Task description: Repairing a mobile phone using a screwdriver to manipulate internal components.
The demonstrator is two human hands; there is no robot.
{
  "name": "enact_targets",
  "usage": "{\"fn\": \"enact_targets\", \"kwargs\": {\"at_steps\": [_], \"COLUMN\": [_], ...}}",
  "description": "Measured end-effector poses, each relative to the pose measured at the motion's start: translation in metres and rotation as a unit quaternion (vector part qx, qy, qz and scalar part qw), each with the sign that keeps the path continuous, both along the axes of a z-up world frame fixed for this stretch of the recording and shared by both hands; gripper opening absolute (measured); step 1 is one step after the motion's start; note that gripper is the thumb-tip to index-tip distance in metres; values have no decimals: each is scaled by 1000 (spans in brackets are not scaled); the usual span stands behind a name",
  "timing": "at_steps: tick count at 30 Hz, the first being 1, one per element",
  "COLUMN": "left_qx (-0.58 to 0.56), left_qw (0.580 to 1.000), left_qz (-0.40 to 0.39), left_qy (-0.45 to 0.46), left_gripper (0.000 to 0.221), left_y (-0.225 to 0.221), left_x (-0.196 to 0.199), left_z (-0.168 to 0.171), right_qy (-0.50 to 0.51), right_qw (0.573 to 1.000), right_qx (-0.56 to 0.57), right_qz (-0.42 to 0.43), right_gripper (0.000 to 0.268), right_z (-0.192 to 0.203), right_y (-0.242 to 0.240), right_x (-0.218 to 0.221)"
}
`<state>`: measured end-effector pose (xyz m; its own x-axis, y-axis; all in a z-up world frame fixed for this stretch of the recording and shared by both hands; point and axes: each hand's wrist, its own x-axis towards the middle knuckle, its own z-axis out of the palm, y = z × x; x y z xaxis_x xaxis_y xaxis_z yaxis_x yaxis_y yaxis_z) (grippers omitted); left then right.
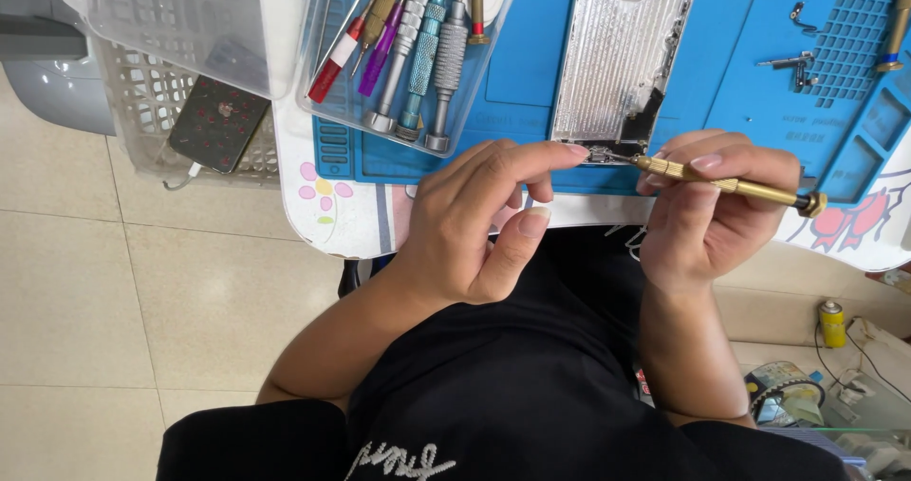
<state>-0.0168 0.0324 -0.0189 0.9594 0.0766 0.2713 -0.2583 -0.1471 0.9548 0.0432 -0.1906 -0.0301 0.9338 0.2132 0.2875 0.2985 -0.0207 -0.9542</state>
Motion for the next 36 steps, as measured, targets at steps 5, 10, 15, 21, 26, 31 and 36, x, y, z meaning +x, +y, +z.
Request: {"fn": "enact_targets", "kwargs": {"at_steps": [5, 10, 15, 21, 26, 31, 36], "left_qx": [-27, -29, -18, -11, -21, -20, -25], "left_qw": [1000, 999, 1000, 1000, 999, 999, 999], "left_qz": [-8, -14, -11, -18, -19, -28, -28], "left_qy": [2, 15, 17, 15, 19, 23, 26], "left_gripper": [31, 34, 36, 41, 44, 52, 54], "left_y": [0, 1, 0, 2, 0, 0, 0], "left_x": [-1, -1, 1, 4, 1, 0, 0], "left_z": [-3, -2, -3, -2, -6, -8, -8], "right_qy": [-31, -57, -61, -52, -65, -67, -64], "right_qw": [999, 998, 996, 996, 993, 992, 990], "right_qx": [-17, -16, -65, -69, -96, -105, -117], "right_qz": [11, 28, 16, 17, 28, 34, 44], "right_gripper": [29, 33, 33, 35, 35, 34, 34], "right_z": [5, 5, -2, -6, -6, -7, -7], "right_y": [9, 26, 27, 26, 27, 26, 24], "right_x": [10, 17, 14, 17, 18, 18, 17]}}
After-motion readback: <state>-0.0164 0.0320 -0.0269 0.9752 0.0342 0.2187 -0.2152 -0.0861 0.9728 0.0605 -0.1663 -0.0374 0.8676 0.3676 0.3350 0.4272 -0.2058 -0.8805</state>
